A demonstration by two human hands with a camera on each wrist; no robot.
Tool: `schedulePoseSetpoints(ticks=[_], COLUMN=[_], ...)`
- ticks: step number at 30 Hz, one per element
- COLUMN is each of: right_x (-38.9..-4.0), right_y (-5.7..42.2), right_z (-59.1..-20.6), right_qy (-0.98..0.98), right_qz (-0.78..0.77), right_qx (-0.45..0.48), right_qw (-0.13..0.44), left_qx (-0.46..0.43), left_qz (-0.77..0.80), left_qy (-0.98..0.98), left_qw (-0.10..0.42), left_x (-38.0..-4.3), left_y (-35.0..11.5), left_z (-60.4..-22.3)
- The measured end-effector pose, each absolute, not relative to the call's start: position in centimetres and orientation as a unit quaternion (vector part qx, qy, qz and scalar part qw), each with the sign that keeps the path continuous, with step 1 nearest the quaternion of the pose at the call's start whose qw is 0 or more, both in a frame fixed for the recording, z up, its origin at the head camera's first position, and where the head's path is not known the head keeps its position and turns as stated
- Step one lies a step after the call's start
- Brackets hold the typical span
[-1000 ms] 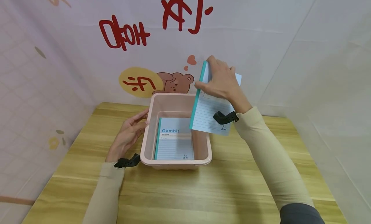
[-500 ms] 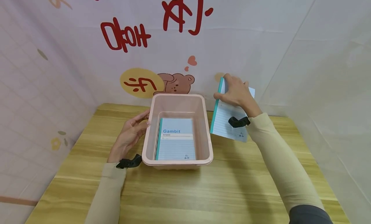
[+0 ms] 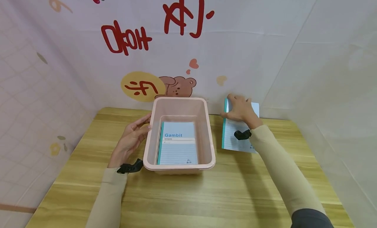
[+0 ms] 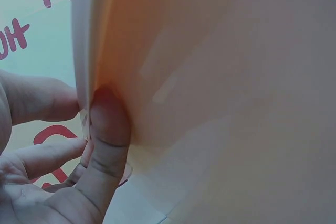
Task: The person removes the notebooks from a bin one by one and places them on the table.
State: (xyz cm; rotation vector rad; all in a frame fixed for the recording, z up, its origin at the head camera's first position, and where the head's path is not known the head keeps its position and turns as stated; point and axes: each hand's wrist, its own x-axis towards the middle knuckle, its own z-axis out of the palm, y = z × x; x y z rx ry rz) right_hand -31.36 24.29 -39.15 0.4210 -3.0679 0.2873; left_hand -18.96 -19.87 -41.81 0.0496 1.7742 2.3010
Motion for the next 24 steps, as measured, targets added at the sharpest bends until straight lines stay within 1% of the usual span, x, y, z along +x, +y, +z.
schedulePoseSetpoints(ticks=[9,16,24], right_x=[-31.5,-31.7,-31.9], right_y=[25.1,25.6,25.9], right_z=[-43.1,-44.8,-46.6], right_qy=[-0.987,-0.986,-0.979], right_qz=[0.07,0.067,0.111], right_qx=[0.148,0.152,0.158], right_qw=[-0.008,-0.033,-0.062], left_qx=[0.018,0.017,0.021], left_qz=[0.785,0.791,0.793], left_qy=[0.607,0.6,0.597], left_qw=[0.119,0.116,0.118], left_x=[-19.0,-19.1,-19.1], left_y=[-19.9,-19.8,-19.8], left_z=[-41.8,-41.7,-41.8])
